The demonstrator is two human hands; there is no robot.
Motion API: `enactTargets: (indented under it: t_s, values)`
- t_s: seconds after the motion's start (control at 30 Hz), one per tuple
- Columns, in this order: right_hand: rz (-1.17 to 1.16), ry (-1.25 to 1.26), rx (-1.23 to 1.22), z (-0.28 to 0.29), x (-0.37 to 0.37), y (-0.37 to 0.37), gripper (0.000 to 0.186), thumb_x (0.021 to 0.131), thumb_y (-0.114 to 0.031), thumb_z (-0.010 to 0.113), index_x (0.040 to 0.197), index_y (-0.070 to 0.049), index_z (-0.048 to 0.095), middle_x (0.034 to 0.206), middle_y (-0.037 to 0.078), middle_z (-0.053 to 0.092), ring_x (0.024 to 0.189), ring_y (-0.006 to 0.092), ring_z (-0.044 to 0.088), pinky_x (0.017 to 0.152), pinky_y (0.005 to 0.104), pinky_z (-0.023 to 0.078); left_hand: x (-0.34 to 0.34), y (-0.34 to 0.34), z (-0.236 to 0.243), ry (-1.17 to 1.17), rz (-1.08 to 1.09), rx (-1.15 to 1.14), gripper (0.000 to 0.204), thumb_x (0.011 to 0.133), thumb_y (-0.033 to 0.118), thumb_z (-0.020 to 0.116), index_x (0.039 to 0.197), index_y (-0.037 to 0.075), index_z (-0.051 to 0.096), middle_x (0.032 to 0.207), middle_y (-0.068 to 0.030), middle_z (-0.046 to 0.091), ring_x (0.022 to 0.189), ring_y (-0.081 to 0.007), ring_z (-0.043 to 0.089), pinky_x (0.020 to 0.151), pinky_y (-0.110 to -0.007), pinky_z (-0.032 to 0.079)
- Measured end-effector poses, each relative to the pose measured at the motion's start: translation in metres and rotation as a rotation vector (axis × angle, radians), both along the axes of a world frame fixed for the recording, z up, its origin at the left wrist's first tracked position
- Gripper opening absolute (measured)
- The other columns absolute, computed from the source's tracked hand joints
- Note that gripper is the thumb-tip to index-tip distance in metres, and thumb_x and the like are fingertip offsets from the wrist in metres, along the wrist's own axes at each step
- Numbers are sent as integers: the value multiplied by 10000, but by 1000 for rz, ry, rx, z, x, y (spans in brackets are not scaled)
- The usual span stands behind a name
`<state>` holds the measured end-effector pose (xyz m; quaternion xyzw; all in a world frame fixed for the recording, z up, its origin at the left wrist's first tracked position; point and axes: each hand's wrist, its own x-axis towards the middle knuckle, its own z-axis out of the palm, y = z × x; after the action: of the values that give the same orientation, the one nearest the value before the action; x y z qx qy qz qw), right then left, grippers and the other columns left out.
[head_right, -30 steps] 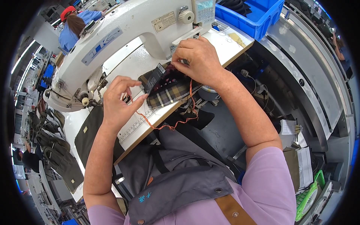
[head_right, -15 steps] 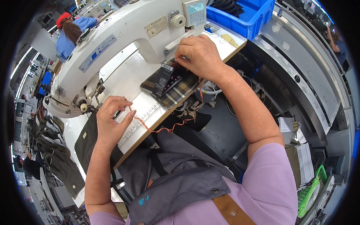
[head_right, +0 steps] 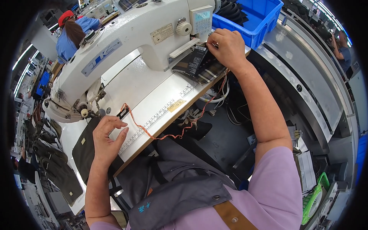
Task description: Sewing various components of fabric bags using an industrial sewing machine.
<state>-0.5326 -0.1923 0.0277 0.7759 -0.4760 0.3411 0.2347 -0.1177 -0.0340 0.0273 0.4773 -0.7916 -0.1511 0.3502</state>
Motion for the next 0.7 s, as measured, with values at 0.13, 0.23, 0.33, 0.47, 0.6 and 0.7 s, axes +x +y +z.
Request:
enactTargets:
  t_s: [0.13,0.23,0.33,0.47,0.6,0.7]
  values:
    - [-19,-48,-19,-3,-1,-10,82,803,-133,785,829,-104,713,828,1,679,807,220,672,716,371,457,2,1,-2,26,6,9,163,792,22,786,948,20,741,962,-92,683,808,-176,654,746,-304,528]
    - [-18,-100,-12,-4,1,-12,82,807,-160,785,829,-113,721,818,-8,675,806,214,669,713,376,448,3,1,-5,17,5,24,147,798,19,780,939,18,740,962,-96,686,806,-177,660,748,-301,531]
    - [-30,-132,-23,-7,3,-15,84,810,-186,785,835,-127,730,813,-20,670,826,206,666,724,386,435,4,0,-9,20,8,46,130,800,17,776,925,15,739,961,-98,687,800,-176,664,746,-300,533]
    - [-44,-86,35,-12,-3,-16,79,815,-186,780,849,-124,743,823,-13,677,828,211,669,735,388,446,1,-1,-10,34,-7,68,110,809,23,773,913,11,737,956,-99,688,795,-172,670,742,-299,536]
    - [-20,-31,57,-11,-12,-14,78,818,-156,782,859,-108,735,860,-1,695,772,224,677,680,366,479,0,0,-8,31,-15,67,100,817,29,773,907,12,735,943,-97,689,794,-174,675,739,-297,537]
    - [7,0,159,-4,-9,-10,106,819,-148,784,900,-92,745,887,22,703,775,241,678,689,368,502,5,2,-4,1,-9,45,101,815,28,773,907,13,733,939,-99,690,794,-183,678,738,-298,538]
